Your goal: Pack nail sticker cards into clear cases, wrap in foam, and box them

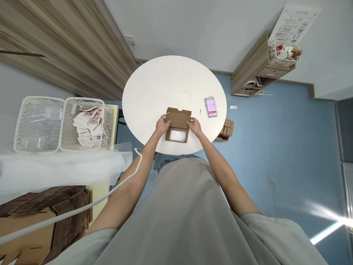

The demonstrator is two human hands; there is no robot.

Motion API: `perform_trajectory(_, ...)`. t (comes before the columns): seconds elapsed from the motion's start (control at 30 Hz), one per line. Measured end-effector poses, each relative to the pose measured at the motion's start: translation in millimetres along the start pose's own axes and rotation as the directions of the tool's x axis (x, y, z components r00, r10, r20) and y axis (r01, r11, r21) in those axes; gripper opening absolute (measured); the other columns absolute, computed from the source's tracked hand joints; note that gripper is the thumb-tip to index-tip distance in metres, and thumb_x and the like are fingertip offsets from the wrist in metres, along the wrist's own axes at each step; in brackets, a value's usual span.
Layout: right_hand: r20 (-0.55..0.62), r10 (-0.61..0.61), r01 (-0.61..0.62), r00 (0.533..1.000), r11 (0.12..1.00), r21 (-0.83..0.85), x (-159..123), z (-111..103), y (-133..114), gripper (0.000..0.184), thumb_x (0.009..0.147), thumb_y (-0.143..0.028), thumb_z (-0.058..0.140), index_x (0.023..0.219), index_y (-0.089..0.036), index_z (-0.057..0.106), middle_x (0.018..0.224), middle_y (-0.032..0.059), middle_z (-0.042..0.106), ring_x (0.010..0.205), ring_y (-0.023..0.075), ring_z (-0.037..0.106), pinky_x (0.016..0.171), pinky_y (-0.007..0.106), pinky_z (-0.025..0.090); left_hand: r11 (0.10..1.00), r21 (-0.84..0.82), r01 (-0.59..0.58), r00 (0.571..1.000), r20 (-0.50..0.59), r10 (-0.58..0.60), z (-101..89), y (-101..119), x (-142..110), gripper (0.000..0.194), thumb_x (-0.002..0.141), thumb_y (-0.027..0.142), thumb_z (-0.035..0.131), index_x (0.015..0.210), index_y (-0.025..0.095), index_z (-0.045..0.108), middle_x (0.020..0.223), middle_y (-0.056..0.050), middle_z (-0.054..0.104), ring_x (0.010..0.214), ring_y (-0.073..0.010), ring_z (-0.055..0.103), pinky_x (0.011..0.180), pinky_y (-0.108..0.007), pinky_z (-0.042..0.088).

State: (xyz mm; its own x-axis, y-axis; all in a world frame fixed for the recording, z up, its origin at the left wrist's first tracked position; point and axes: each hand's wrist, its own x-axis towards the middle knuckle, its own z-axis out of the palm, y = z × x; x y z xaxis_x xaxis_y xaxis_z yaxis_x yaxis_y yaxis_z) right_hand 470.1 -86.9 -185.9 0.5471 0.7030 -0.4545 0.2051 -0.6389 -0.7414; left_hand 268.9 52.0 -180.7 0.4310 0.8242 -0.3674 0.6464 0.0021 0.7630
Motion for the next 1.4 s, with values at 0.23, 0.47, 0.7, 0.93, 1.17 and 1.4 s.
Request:
perform_trajectory(0.23,-0.049,-0.263,0.265,0.963,0.964,0.028,2.5,-12.1,-11.4,0.045,0.105,-0.039,0.060,0.146,-0.020,0.060,0.144,0.0156,0.072,0.122,0.0283,0.073,0.113,0.045,0.058,0.975,-0.207,-0.084,0.996,-0.013,0.083,-0.4,13.0,0.6,0.056,0.096,0.019,0.058,0.152,0.014,0.059,0.152,-0.018,0.067,0.138,-0.0290,0.066,0.122,-0.046,0.050)
perform_trajectory(0.47,0.025,-0.352,0.352,0.936,0.929,-0.111,-18.7,-15.1,4.6,0.050,0.107,-0.026,0.043,0.154,-0.013,0.055,0.154,0.0212,0.063,0.138,0.0325,0.064,0.123,0.052,0.051,0.983,-0.161,-0.087,0.996,-0.001,0.088,9.8,-6.3,-16.1,0.058,0.097,0.020,0.054,0.155,0.017,0.061,0.156,-0.014,0.065,0.148,-0.0321,0.059,0.130,-0.050,0.044)
perform_trajectory(0.7,0.187,-0.316,0.361,0.930,0.878,-0.315,-67.9,-13.1,34.0,0.078,0.090,-0.007,0.047,0.167,-0.016,0.043,0.166,0.0148,0.055,0.150,0.0334,0.055,0.125,0.055,0.050,0.984,-0.050,-0.168,0.981,0.092,0.172,25.5,-35.3,-65.7,0.079,0.089,0.015,0.061,0.167,0.020,0.051,0.174,-0.007,0.049,0.162,-0.0318,0.045,0.136,-0.048,0.035)
perform_trajectory(0.93,0.178,-0.237,0.295,0.955,0.821,-0.489,-106.3,-19.0,35.8,0.064,0.107,-0.025,0.048,0.169,-0.014,0.037,0.163,0.0196,0.058,0.138,0.0348,0.065,0.106,0.047,0.060,0.969,0.141,-0.204,0.978,-0.008,0.207,23.4,-42.8,-108.9,0.065,0.101,0.026,0.060,0.165,0.018,0.053,0.169,-0.013,0.053,0.158,-0.0339,0.051,0.133,-0.050,0.039)
perform_trajectory(1.17,0.234,-0.013,0.160,0.972,0.767,-0.621,-115.5,-20.5,31.9,0.041,0.111,-0.027,0.050,0.151,-0.017,0.058,0.127,0.0165,0.080,0.118,0.0342,0.075,0.098,0.042,0.057,0.982,0.186,-0.038,0.997,0.078,0.023,30.2,-40.3,-120.7,0.048,0.099,0.026,0.061,0.144,0.020,0.074,0.129,-0.011,0.082,0.121,-0.0353,0.076,0.109,-0.047,0.058)
perform_trajectory(1.4,0.275,0.013,0.137,0.961,0.844,-0.519,-111.0,-11.7,45.7,0.047,0.105,-0.048,0.070,0.144,-0.021,0.063,0.138,0.0131,0.077,0.127,0.0307,0.074,0.100,0.036,0.057,0.987,-0.130,0.098,0.994,0.068,-0.090,43.4,-46.8,-120.6,0.055,0.087,0.015,0.066,0.142,0.016,0.073,0.140,-0.010,0.078,0.129,-0.0258,0.075,0.116,-0.037,0.056)
